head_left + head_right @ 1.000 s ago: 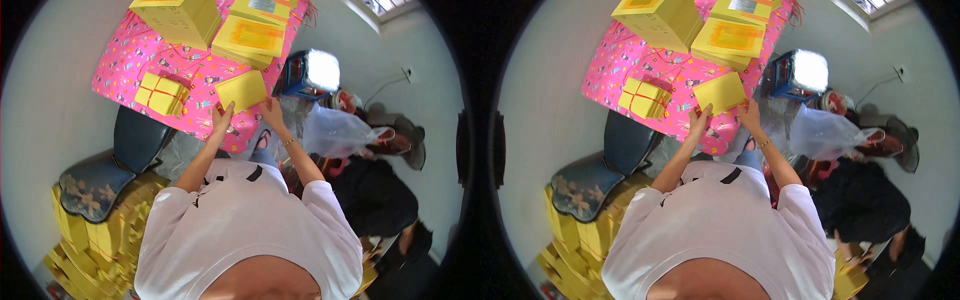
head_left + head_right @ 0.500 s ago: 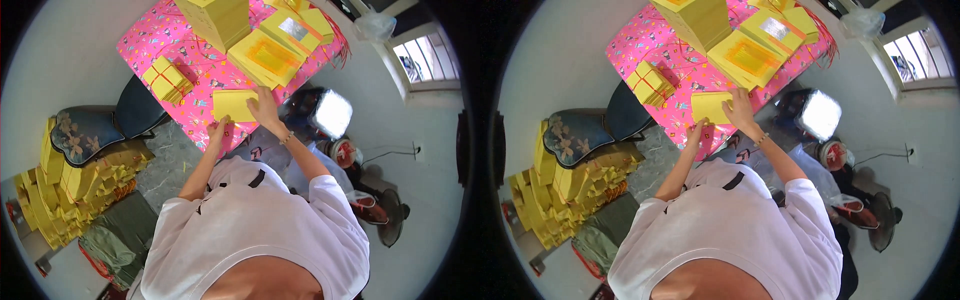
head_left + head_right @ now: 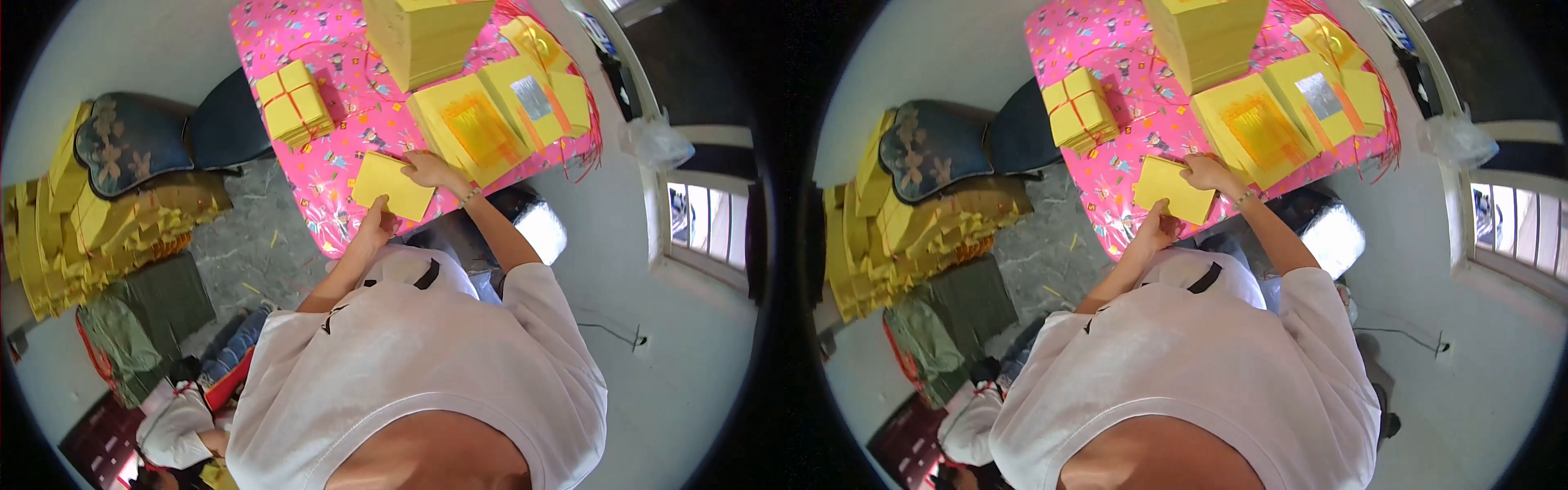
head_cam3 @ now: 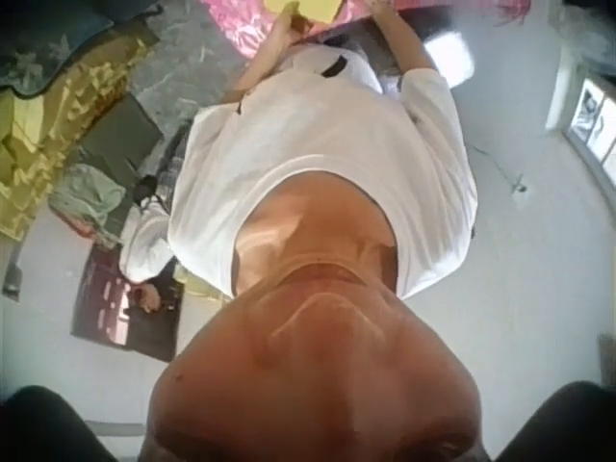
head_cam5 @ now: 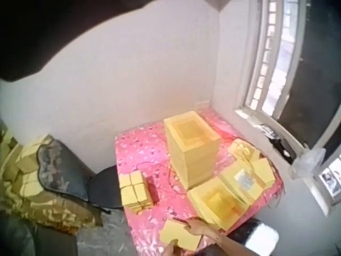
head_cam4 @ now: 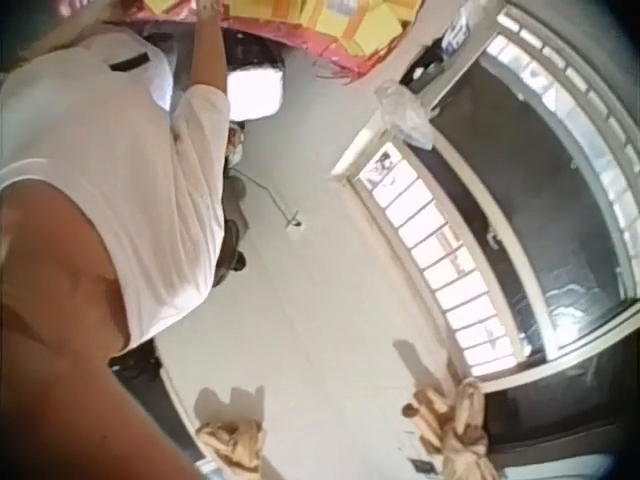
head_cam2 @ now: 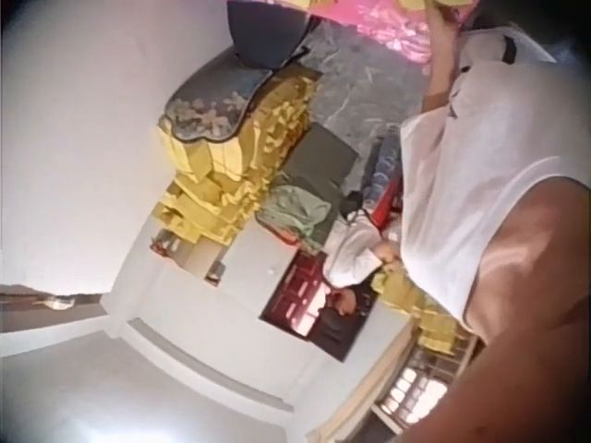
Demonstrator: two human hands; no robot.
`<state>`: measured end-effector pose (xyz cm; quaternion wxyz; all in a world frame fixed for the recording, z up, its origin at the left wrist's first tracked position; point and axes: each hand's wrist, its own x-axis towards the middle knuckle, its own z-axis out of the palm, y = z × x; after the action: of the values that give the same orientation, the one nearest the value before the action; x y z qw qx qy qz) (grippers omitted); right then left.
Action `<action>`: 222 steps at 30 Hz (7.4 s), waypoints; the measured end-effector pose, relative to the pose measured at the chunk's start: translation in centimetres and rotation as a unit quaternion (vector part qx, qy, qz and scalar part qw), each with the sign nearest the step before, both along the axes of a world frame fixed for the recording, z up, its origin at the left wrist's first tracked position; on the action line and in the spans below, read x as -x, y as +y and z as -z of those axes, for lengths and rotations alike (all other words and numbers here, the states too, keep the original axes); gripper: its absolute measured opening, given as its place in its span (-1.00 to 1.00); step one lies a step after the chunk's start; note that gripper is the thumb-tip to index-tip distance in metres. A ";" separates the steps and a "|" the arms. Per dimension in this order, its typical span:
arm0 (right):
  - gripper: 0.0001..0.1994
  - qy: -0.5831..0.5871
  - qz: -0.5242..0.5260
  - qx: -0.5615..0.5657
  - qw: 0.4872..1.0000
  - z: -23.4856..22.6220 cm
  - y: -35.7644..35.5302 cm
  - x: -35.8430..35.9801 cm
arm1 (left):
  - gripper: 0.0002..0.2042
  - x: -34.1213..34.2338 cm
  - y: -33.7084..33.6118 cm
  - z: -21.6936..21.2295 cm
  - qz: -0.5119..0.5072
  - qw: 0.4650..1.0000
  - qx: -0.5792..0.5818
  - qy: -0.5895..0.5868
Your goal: The recorder is stacking bundles of yellow ceremonial paper and tying them together with red string.
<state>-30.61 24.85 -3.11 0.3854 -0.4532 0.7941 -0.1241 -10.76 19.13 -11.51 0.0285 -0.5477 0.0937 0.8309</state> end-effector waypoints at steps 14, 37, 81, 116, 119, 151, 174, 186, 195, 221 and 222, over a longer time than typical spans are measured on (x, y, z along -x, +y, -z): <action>-0.49 -0.308 0.004 0.012 0.951 5.2 -1.5 1.8 | -0.61 2.4 5.3 3.5 -0.224 0.929 0.274 -0.108; -0.41 -0.230 -0.062 0.064 0.969 8.6 -1.5 0.6 | -0.35 5.2 5.2 0.5 -0.264 0.886 0.336 -0.178; -0.23 -0.399 -0.081 0.033 0.913 -3.4 12.3 1.5 | -0.39 8.4 8.4 -7.3 0.005 0.664 0.632 -0.400; -0.06 -0.427 0.069 -0.015 0.901 6.9 11.5 -4.3 | 0.04 11.8 5.5 -7.9 0.306 0.587 0.545 -0.515; -0.09 -0.418 0.076 0.016 0.905 6.5 12.3 -5.1 | 0.04 10.8 5.5 -8.0 0.296 0.605 0.547 -0.496; -0.55 -0.405 0.020 0.073 0.911 0.5 13.1 -1.2 | 0.15 10.5 5.5 -7.3 0.264 0.634 0.550 -0.475; -0.60 0.120 -0.244 0.277 0.922 -5.1 17.4 16.5 | -0.25 13.5 14.1 -13.1 0.304 0.506 0.804 -0.070; -0.84 0.115 -0.357 0.229 0.898 -10.4 9.5 19.4 | -0.36 18.5 9.9 -16.8 0.317 0.429 0.844 -0.051; -0.63 0.005 -0.167 0.371 0.913 -13.0 8.4 21.1 | -0.68 17.5 7.5 -16.5 0.211 0.520 0.821 -0.099; -0.41 -0.366 0.031 0.309 0.877 -7.5 11.0 17.8 | -0.63 17.7 9.1 -13.0 0.102 0.721 0.681 0.078; -0.41 -0.330 0.032 0.327 0.885 -7.3 11.1 17.4 | -0.61 18.0 9.1 -12.9 0.093 0.718 0.687 0.069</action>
<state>-48.02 35.96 4.19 0.4511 -0.4609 0.5498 -0.5309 -28.80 28.26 1.43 -0.2850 -0.3468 0.6907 0.5669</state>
